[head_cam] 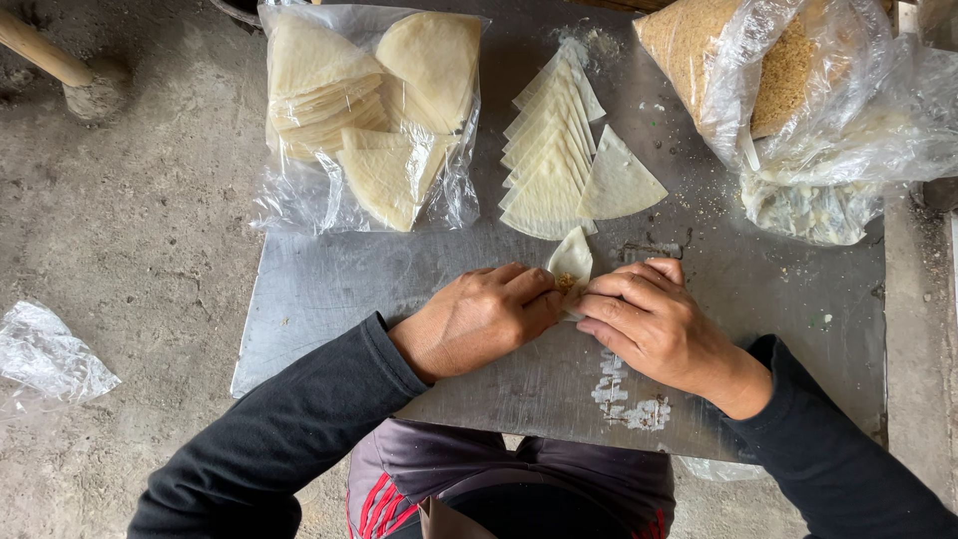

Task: The person repeatedly scoops a grainy filling onto triangular pastry sheets, folds them into samosas, and places the finished units into a plastic bag. The process is continuous and repetitive throughout the clip.

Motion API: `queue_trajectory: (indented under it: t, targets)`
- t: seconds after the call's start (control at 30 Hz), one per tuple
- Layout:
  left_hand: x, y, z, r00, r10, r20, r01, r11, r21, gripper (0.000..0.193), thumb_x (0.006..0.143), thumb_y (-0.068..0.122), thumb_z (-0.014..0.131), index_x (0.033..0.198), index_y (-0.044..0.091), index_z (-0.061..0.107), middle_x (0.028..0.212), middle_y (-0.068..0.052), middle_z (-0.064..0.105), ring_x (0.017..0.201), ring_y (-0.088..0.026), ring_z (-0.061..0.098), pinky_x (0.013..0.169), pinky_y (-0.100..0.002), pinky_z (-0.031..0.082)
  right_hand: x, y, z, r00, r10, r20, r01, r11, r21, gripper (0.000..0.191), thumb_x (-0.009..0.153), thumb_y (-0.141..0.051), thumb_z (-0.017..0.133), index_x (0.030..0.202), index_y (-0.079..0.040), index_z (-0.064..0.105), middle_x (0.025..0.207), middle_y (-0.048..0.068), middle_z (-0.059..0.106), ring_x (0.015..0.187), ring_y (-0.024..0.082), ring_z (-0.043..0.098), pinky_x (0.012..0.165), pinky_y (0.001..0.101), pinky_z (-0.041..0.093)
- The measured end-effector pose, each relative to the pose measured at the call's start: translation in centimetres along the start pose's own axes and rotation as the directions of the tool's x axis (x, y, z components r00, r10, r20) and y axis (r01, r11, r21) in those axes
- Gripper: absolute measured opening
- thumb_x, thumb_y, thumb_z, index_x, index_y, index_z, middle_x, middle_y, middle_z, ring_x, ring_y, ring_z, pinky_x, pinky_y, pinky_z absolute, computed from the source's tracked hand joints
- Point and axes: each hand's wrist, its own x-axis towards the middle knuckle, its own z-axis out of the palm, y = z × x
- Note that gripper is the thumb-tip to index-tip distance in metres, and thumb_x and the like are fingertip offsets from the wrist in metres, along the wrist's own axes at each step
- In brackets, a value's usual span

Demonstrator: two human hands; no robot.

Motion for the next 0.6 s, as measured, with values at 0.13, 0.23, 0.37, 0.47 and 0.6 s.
queue_trajectory:
  t: [0.13,0.23,0.37,0.47,0.6]
  targets:
    - [-0.17,-0.08,0.34,0.999,0.034,0.004,-0.034,0.993,0.109,0.024,0.089,0.011,0.070,0.111,0.001,0.073,0.106,-0.009,0.068,0.092,-0.022,0.071,0.074,-0.032,0.061,0.02,0.24,-0.17,0.999,0.012,0.040,-0.012,1.000,-0.008,0.029,0.079,-0.022,0.085,0.102,-0.011,0.071,0.103,0.000,0.069,0.095,0.016,0.065,0.091,0.0386,0.039]
    - [-0.33,-0.14,0.55,1.000,0.022,0.007,-0.023,0.995,0.094,0.027,0.087,0.010,0.070,0.112,0.001,0.072,0.107,-0.009,0.068,0.093,-0.022,0.071,0.077,-0.032,0.061,0.12,0.16,-0.02,0.999,0.016,0.029,-0.015,1.000,-0.023,0.031,0.079,-0.024,0.085,0.103,-0.012,0.069,0.103,0.000,0.069,0.097,0.016,0.065,0.091,0.0389,0.039]
    - [-0.15,-0.30,0.68,0.999,-0.035,-0.011,0.035,0.999,0.025,0.027,0.089,0.012,0.070,0.113,0.001,0.071,0.107,-0.010,0.068,0.093,-0.023,0.070,0.077,-0.033,0.060,0.16,-0.21,0.27,1.000,0.030,0.005,-0.030,0.999,-0.026,0.032,0.081,-0.022,0.083,0.108,-0.011,0.069,0.105,0.000,0.069,0.098,0.016,0.065,0.093,0.0371,0.040]
    - [0.09,-0.26,0.62,0.998,-0.063,-0.020,0.062,0.997,-0.035,0.023,0.092,0.014,0.071,0.110,0.000,0.070,0.106,-0.010,0.067,0.093,-0.024,0.069,0.078,-0.034,0.060,0.11,-0.44,0.39,0.999,0.036,0.008,-0.035,0.998,-0.056,0.027,0.085,-0.013,0.081,0.110,-0.010,0.069,0.105,-0.001,0.070,0.097,0.014,0.066,0.093,0.0358,0.041]
    - [0.20,-0.27,0.46,0.998,-0.045,-0.049,0.039,0.991,-0.130,0.035,0.087,0.027,0.074,0.106,-0.001,0.069,0.104,-0.013,0.066,0.092,-0.028,0.068,0.078,-0.036,0.059,0.09,-0.58,0.46,0.998,0.054,-0.021,-0.055,0.997,-0.045,0.026,0.088,-0.008,0.079,0.112,-0.009,0.070,0.105,-0.001,0.069,0.098,0.014,0.066,0.093,0.0343,0.041]
